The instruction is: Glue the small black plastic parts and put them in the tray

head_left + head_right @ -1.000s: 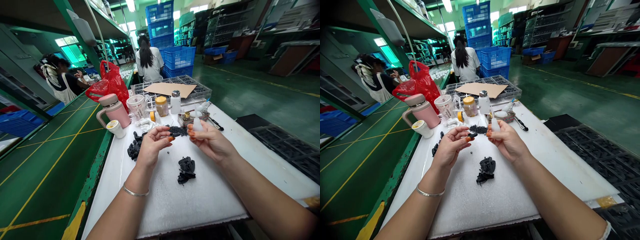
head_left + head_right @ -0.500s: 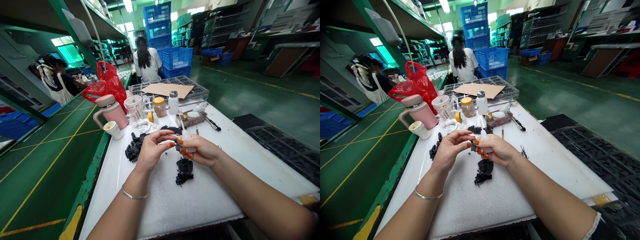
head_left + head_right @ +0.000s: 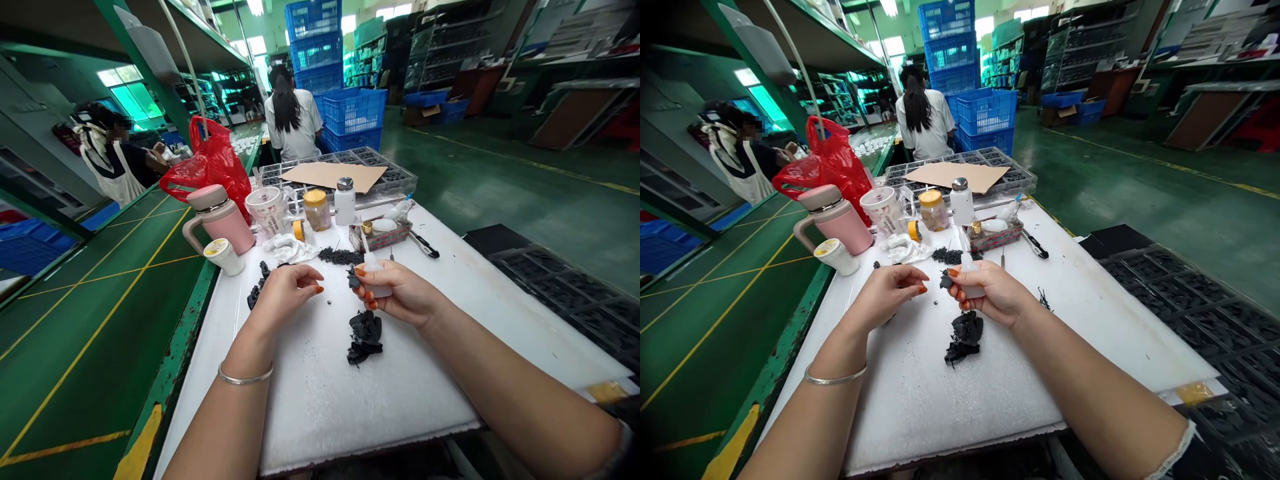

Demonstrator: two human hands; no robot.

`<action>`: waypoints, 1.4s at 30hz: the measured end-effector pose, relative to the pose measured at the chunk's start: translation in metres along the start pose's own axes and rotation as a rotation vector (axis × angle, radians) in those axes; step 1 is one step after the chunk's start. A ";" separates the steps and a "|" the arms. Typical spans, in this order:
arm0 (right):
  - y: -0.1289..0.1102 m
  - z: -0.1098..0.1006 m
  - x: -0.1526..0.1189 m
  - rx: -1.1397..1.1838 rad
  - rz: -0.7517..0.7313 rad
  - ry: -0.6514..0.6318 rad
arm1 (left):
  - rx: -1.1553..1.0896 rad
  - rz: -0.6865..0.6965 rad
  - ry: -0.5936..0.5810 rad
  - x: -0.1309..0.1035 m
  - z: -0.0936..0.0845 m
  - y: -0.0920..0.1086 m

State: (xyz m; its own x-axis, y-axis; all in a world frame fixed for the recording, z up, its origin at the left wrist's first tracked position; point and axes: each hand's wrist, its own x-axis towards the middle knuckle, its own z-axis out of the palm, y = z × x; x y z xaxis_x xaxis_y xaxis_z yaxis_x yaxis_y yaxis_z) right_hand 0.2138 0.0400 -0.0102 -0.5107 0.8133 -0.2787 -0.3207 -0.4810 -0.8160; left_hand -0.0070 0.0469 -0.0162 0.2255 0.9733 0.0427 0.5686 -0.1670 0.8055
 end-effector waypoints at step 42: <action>0.000 0.007 -0.007 -0.427 -0.339 -0.064 | -1.239 -0.262 -0.165 -0.004 0.029 0.019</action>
State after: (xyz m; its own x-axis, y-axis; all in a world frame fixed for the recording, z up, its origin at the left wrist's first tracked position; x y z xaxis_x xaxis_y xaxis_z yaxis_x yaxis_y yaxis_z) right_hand 0.2119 0.0319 -0.0051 -0.4865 0.8719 0.0557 -0.1298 -0.0091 -0.9915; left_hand 0.0258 0.0357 -0.0183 0.3646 0.9090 -0.2021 -0.4841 0.3704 0.7928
